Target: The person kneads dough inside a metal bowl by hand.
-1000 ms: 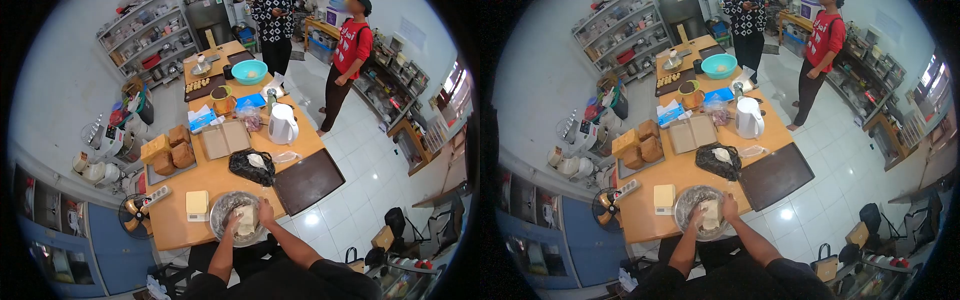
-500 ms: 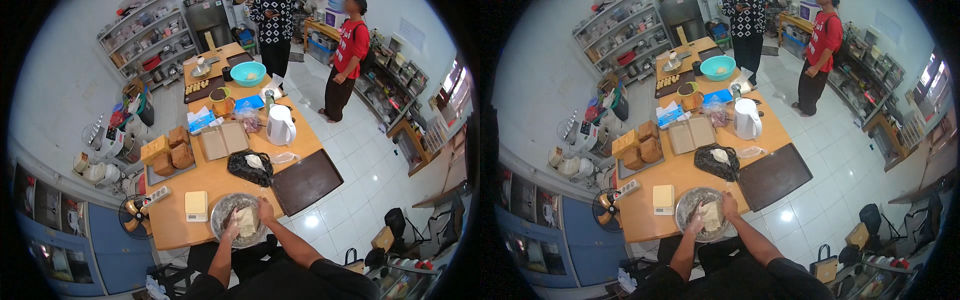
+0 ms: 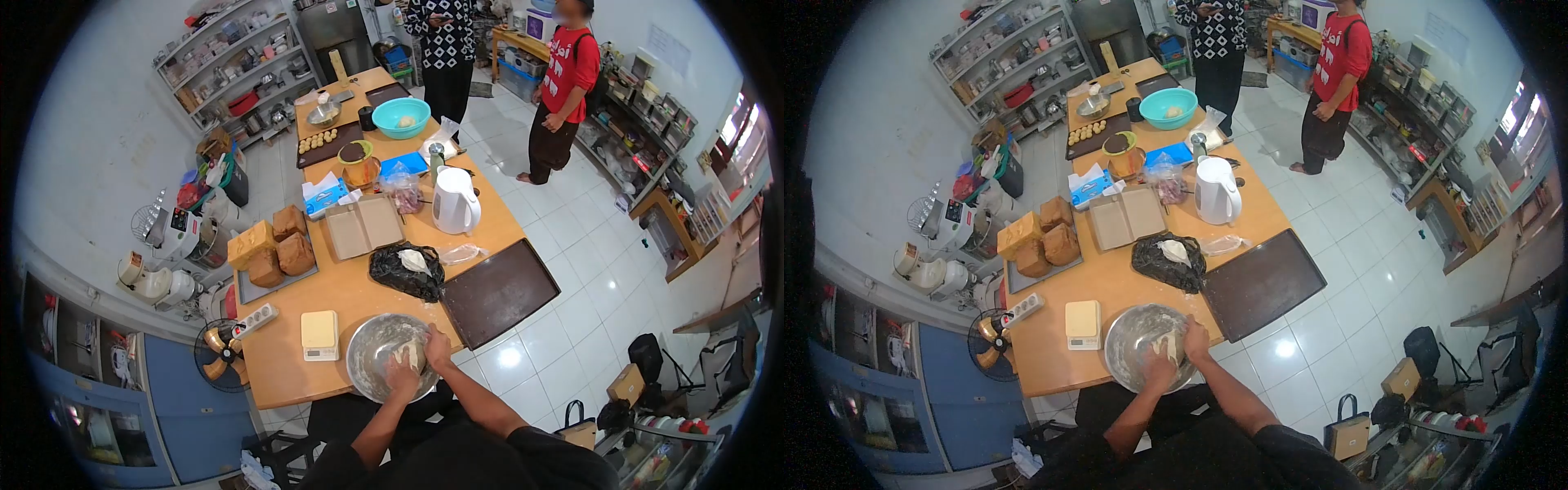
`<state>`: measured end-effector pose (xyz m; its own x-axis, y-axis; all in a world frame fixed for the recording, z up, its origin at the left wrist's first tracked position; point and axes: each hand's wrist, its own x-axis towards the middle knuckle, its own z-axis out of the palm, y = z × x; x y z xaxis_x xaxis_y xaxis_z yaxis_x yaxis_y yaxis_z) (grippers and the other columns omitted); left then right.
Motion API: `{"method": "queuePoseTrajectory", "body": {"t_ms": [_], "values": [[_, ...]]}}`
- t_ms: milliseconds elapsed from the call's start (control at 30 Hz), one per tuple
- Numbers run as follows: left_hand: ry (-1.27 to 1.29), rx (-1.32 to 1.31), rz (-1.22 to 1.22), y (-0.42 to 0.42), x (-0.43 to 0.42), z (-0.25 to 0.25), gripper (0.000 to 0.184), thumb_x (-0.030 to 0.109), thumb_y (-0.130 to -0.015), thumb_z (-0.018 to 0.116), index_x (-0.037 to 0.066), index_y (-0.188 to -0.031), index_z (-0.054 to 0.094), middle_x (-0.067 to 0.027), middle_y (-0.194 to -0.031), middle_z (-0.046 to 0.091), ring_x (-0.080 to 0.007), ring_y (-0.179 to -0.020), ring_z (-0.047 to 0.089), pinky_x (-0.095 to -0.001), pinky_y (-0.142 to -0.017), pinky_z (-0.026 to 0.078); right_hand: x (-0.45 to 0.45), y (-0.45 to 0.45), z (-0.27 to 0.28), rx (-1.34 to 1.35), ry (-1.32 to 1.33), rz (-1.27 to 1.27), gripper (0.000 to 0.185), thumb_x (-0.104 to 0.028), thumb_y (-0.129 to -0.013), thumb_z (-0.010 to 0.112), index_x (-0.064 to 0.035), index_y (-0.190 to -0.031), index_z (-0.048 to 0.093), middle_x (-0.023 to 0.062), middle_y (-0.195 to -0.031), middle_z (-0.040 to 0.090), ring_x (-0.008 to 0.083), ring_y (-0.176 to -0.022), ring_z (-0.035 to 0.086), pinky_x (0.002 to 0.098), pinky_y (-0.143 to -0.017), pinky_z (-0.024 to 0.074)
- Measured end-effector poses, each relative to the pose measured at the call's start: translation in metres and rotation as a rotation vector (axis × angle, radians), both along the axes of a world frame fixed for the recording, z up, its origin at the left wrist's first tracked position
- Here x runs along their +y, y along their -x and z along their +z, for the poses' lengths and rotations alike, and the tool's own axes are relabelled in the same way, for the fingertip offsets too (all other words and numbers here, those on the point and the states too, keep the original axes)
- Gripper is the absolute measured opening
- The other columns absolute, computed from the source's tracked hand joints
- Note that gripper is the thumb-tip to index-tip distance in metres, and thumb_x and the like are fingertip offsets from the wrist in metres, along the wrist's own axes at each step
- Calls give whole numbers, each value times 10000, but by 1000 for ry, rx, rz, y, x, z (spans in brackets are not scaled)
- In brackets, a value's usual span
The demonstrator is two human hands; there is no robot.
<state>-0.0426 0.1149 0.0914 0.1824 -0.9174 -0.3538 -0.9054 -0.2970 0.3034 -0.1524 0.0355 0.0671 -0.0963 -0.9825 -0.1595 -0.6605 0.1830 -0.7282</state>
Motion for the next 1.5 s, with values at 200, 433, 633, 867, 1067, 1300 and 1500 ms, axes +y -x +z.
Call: {"method": "queuePoseTrajectory", "body": {"t_ms": [200,433,633,867,1067,1300,1500], "values": [[136,80,67,-5,21,6,653,229,-878,583,187,-1477,326,-248,-1432,333,-472,-1296,340,-542,-1036,349,2,-2,5,-8,54,-5,176,-51,-865,557,-56,-1040,535,237,-839,654,440,-831,631,516,-700,490],[773,159,-201,-33,18,36,576,157,-814,654,123,-1367,498,-238,-1366,423,-463,-1255,399,-541,-1047,328,18,-6,-5,-99,83,18,151,-80,-874,550,-62,-1021,518,221,-855,662,437,-825,634,519,-692,490],[333,410,168,-56,-45,27,600,352,-853,623,53,-1353,480,-252,-1311,513,-392,-1214,489,-439,-1047,372,11,-13,24,29,23,123,128,-54,-879,526,-57,-1006,512,233,-847,652,448,-813,626,518,-681,486],[110,-288,-56,-1,-51,-54,577,259,-840,622,81,-1364,460,-198,-1391,468,-372,-1283,453,-467,-1032,395,-15,-24,10,34,75,22,186,-64,-871,492,-50,-1049,545,230,-825,654,427,-801,643,514,-686,491],[243,-139,-116,-16,-66,-52,363,177,-835,584,101,-1189,562,-134,-1181,608,-336,-1086,582,-497,-897,454,-28,-20,12,67,65,24,215,-49,-851,496,-59,-1057,555,215,-837,661,418,-815,650,513,-701,500],[315,212,324,-29,-106,-49,308,280,-838,618,-24,-814,664,-262,-862,655,-422,-817,633,-484,-790,498,-35,-23,11,161,28,79,255,-49,-839,506,-83,-1087,551,186,-911,672,397,-848,658,500,-723,516],[530,319,284,-24,-72,-57,354,294,-862,629,-14,-1035,644,-278,-1128,565,-411,-1103,530,-471,-945,401,-36,-21,23,138,27,101,235,-43,-835,513,-91,-1060,558,181,-913,674,389,-851,660,494,-734,513]]}}
